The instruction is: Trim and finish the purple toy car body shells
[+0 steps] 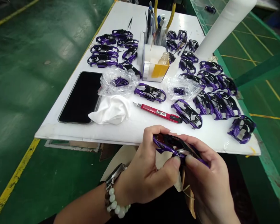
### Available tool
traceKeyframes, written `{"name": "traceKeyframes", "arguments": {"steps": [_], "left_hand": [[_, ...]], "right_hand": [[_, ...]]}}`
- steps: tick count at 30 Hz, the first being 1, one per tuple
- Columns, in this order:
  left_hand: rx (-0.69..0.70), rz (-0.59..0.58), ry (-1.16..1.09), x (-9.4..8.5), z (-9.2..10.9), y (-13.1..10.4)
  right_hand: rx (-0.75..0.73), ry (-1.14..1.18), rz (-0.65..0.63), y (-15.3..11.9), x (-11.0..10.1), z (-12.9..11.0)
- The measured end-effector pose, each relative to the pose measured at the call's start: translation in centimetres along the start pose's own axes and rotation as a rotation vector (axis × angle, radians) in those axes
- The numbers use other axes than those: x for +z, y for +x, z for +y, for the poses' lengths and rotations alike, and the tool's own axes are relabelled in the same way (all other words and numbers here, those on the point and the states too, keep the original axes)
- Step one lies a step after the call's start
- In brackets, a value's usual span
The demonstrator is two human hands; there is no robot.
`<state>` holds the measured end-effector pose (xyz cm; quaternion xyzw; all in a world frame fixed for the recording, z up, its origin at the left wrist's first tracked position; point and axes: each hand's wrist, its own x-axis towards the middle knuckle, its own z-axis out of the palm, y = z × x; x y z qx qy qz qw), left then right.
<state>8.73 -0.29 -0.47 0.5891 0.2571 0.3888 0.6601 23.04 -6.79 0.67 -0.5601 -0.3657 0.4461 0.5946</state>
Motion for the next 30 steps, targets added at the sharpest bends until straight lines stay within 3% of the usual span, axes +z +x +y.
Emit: {"name": "traceKeyframes", "arguments": {"steps": [7, 12, 16, 30], "left_hand": [[-0.001, 0.014, -0.010, 0.4, -0.5, -0.5], [0.020, -0.033, 0.031, 0.1, -0.8, -0.5], [0.050, -0.075, 0.097, -0.1, -0.9, -0.6], [0.034, -0.016, 0.089, 0.3, -0.8, -0.4]], "right_hand": [[0.080, -0.091, 0.076, -0.1, 0.1, -0.8], [0.092, -0.179, 0.022, -0.5, -0.3, -1.1], [0.054, -0.231, 0.023, -0.5, -0.5, -1.4], [-0.002, -0.191, 0.040, 0.2, -0.1, -1.3]]}}
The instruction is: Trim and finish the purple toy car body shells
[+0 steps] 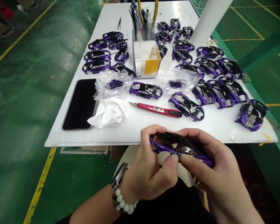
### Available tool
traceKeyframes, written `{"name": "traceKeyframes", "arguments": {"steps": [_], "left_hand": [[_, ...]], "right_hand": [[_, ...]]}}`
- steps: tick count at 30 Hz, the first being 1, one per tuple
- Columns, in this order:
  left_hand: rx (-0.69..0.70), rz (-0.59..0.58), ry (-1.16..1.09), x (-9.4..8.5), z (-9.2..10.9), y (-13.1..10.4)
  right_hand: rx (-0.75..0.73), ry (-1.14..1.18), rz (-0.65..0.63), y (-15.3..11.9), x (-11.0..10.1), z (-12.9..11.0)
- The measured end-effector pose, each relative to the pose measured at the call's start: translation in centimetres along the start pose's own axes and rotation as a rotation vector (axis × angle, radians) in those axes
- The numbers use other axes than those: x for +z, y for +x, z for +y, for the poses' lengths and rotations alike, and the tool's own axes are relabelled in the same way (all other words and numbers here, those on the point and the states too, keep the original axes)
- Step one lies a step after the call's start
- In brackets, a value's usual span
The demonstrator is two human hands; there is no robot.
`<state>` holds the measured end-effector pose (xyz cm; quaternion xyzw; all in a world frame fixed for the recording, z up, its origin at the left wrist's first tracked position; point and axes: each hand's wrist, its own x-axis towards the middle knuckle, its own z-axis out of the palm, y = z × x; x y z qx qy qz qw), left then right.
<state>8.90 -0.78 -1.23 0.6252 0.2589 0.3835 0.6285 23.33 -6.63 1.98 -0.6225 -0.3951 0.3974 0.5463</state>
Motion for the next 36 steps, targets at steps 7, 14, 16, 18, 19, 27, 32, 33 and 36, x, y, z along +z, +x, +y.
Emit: {"name": "traceKeyframes", "arguments": {"steps": [7, 14, 16, 18, 19, 27, 32, 33, 36], "left_hand": [[0.101, 0.017, -0.016, 0.3, -0.1, 0.2], [0.173, -0.005, -0.082, 0.3, -0.4, 0.6], [0.144, -0.022, -0.109, 0.3, -0.3, 0.6], [0.070, -0.021, -0.111, 0.3, 0.0, 0.6], [0.026, -0.015, -0.105, 0.3, 0.2, 0.6], [-0.138, 0.019, -0.020, 0.1, 1.1, 0.4], [-0.147, 0.022, -0.026, 0.2, 0.9, 0.4], [-0.137, 0.016, -0.039, 0.2, 0.7, 0.5], [-0.091, -0.048, -0.056, -0.5, 0.4, 0.7]], "right_hand": [[-0.039, -0.016, 0.000, 0.3, 0.4, -0.6], [-0.053, -0.009, -0.015, 0.1, 0.0, -0.2], [-0.010, 0.065, -0.033, 0.2, -0.1, 0.0], [0.039, 0.141, -0.052, 0.4, -0.1, 0.1], [0.058, 0.174, -0.055, 0.6, -0.1, 0.2], [0.253, 0.394, -0.125, 1.6, 0.0, 1.1], [0.250, 0.405, -0.122, 1.4, 0.0, 1.4], [0.245, 0.407, -0.124, 1.4, 0.0, 1.4], [0.210, 0.401, -0.130, 1.5, -0.1, 1.3]]}}
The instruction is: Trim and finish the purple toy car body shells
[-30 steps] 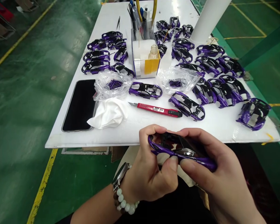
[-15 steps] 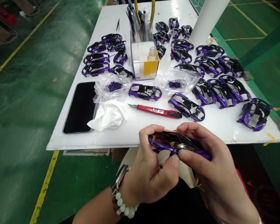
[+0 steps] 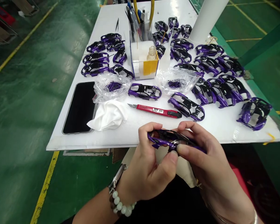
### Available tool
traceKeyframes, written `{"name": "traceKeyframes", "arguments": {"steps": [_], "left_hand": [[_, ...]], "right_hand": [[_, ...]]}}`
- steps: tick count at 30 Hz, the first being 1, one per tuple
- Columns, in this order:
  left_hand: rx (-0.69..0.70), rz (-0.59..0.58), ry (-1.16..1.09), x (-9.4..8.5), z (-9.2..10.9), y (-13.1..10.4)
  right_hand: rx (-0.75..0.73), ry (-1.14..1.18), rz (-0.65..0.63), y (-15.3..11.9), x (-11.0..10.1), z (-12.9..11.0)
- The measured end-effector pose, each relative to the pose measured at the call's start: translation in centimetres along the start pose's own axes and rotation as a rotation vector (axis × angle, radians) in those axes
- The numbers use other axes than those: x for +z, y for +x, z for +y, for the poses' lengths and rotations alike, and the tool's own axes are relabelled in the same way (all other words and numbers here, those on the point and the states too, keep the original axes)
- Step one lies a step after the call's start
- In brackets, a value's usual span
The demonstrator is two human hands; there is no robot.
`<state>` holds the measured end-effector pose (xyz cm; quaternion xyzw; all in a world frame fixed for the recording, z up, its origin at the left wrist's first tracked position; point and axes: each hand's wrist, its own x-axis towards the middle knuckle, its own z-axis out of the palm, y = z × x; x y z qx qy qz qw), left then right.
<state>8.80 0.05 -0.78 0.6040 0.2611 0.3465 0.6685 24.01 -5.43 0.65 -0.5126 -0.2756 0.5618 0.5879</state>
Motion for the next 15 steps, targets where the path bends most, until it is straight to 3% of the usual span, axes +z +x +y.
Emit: {"name": "traceKeyframes", "arguments": {"steps": [3, 6, 7, 11, 15], "left_hand": [[0.102, -0.046, 0.114, -1.8, 0.5, 0.3], [0.163, -0.033, 0.275, -3.7, 2.3, 0.8], [0.154, -0.062, 0.332, -4.1, 3.1, 1.1], [0.011, -0.360, 0.498, -5.0, 5.7, 2.2], [-0.048, -0.424, 0.358, -5.2, 5.9, 2.9]], "right_hand": [[-0.092, -0.075, 0.010, 0.1, 0.2, -0.4], [-0.246, -0.271, 0.057, 0.1, 0.6, -1.0], [-0.287, -0.326, 0.058, 0.0, 0.7, -1.2], [-0.307, -0.425, -0.023, 0.1, 0.8, -2.1], [-0.259, -0.422, -0.104, 0.4, 0.5, -2.6]]}}
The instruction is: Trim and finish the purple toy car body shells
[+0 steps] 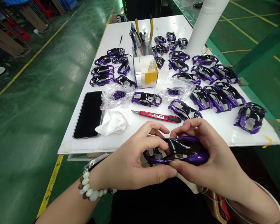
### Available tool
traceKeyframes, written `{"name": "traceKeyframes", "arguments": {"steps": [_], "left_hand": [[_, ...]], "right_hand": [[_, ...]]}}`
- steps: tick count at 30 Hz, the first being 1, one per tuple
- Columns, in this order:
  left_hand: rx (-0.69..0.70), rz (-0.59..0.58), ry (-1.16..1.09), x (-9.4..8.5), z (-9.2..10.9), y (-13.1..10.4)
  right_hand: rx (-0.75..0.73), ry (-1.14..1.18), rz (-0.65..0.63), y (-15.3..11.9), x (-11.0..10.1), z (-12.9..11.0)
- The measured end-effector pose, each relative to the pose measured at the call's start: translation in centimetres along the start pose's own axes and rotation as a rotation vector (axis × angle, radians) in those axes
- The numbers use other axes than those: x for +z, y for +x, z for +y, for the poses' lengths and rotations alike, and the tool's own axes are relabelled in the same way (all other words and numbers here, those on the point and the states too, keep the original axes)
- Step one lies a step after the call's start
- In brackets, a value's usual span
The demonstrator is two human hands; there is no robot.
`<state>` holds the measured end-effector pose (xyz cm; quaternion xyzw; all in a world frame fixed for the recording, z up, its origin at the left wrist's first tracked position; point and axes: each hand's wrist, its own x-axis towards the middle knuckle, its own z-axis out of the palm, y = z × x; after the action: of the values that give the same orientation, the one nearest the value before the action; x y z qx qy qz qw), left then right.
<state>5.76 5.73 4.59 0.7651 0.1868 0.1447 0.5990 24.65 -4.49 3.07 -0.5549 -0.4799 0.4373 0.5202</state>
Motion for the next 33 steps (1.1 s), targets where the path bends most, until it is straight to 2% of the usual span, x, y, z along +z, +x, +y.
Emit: {"name": "traceKeyframes", "arguments": {"steps": [6, 12, 17, 22, 33], "left_hand": [[0.018, 0.041, -0.184, 0.4, -1.3, 0.3], [0.078, 0.121, -0.095, 1.1, -1.4, 0.4], [0.157, 0.198, -0.031, 1.3, -0.8, 0.0], [0.124, 0.184, -0.112, 1.2, -1.0, -0.2], [0.099, 0.261, -0.266, 1.9, -2.4, 0.3]], "right_hand": [[0.054, 0.014, -0.076, 0.1, -0.2, 0.3], [0.024, -0.086, -0.075, -0.5, -0.3, 0.2], [-0.094, -0.239, -0.120, -1.0, -1.8, 0.1], [-0.120, -0.132, -0.211, -1.3, -3.1, 0.8], [-0.147, -0.090, -0.116, -1.7, -2.0, 1.5]]}}
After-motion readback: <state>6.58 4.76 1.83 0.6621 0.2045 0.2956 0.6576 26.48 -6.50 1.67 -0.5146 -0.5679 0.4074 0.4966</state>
